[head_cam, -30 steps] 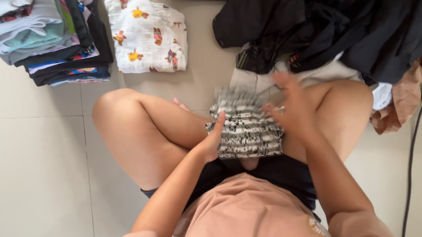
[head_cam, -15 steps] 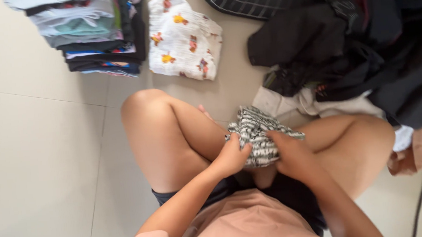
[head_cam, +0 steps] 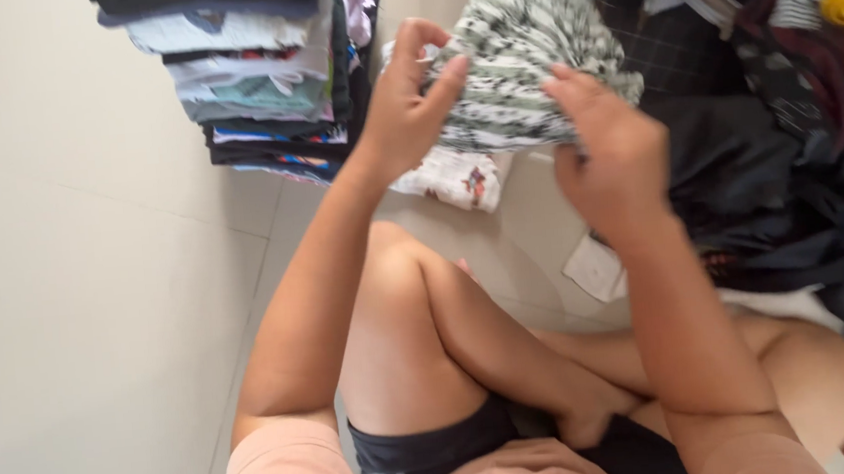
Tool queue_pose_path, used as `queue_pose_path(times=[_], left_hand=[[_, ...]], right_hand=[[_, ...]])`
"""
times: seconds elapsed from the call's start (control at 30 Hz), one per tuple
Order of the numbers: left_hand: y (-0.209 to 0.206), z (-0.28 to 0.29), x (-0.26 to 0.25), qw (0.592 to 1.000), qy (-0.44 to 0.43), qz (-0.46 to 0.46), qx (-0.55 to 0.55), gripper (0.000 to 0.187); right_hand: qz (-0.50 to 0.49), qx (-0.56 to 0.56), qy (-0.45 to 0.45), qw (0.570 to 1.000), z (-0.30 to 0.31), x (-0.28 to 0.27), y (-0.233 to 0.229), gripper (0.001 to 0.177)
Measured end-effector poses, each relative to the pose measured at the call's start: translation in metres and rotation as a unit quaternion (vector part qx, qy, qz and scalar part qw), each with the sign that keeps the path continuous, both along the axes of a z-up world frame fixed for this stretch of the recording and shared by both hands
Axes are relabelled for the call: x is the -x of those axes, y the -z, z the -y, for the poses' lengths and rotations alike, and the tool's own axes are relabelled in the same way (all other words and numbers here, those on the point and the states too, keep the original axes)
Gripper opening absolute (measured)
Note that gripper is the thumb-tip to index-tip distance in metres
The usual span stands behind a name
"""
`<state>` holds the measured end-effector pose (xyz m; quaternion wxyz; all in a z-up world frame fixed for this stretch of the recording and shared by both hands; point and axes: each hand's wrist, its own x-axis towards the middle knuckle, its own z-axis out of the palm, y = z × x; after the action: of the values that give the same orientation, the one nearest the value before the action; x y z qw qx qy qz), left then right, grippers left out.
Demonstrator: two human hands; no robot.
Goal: Fold various pieces of clothing from a pile.
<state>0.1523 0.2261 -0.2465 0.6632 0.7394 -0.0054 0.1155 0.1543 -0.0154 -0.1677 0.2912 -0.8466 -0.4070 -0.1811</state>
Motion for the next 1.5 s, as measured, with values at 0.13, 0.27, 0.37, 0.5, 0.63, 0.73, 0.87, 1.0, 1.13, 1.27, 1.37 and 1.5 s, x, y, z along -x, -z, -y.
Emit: queue_pose_path(times=[0.13,0.27,0.37,0.5,0.63,0.73,0.87,1.0,1.13,1.27,1.37,1.5], left_hand=[[0.134,-0.062,-0.013,0.997,0.002,-0.012,-0.071,0.035],[0.285,-0.079,0.002,0.971,-0.06,-0.142,-0.181,0.045],[0.261,-0.075,0.004,0.942,-0.051,-0.236,-0.232,0.044],[0.194,-0.046,0.02,0.864,-0.054,-0.261,-0.427,0.036],[0.194,-0.04,0.028,0.827,-0.033,-0.111,-0.55,0.035],[0.193,-0.025,0.037,0.828,0.12,-0.118,-0.535,0.034],[0.173,0.021,0.055,0.826,0.204,-0.155,-0.502,0.052],[0.128,0.103,0.095,0.869,0.31,-0.085,-0.377,0.051],[0.046,0.181,0.104,0.852,0.351,-0.169,-0.35,0.034],[0.03,0.254,0.107,0.89,0.399,-0.134,-0.174,0.026],[0.022,0.324,0.097,0.916,0.357,-0.118,-0.141,0.02],[0.032,0.415,0.084,0.951,0.278,-0.102,-0.087,0.013]], right_hand=[[0.019,0.014,0.007,1.0,-0.053,-0.011,0.141,0.054],[-0.041,0.199,0.023,0.979,-0.051,0.011,0.302,0.071],[-0.118,0.241,0.057,0.962,-0.058,0.018,0.312,0.079],[-0.239,0.322,0.067,0.914,-0.074,0.017,0.248,0.091],[-0.159,0.306,0.056,0.937,-0.066,0.012,0.285,0.09],[-0.188,0.318,0.049,0.928,-0.062,0.01,0.259,0.102],[-0.3,0.248,0.024,0.921,-0.034,0.019,0.223,0.088],[-0.341,0.022,0.045,0.939,0.036,0.06,0.198,0.052],[-0.427,-0.016,0.059,0.902,0.133,0.088,0.152,0.048],[-0.394,-0.089,0.139,0.904,0.221,0.106,0.127,0.033],[-0.34,-0.225,0.249,0.878,0.269,0.114,0.133,0.02],[-0.285,-0.569,0.277,0.72,0.311,0.118,0.163,0.011]])
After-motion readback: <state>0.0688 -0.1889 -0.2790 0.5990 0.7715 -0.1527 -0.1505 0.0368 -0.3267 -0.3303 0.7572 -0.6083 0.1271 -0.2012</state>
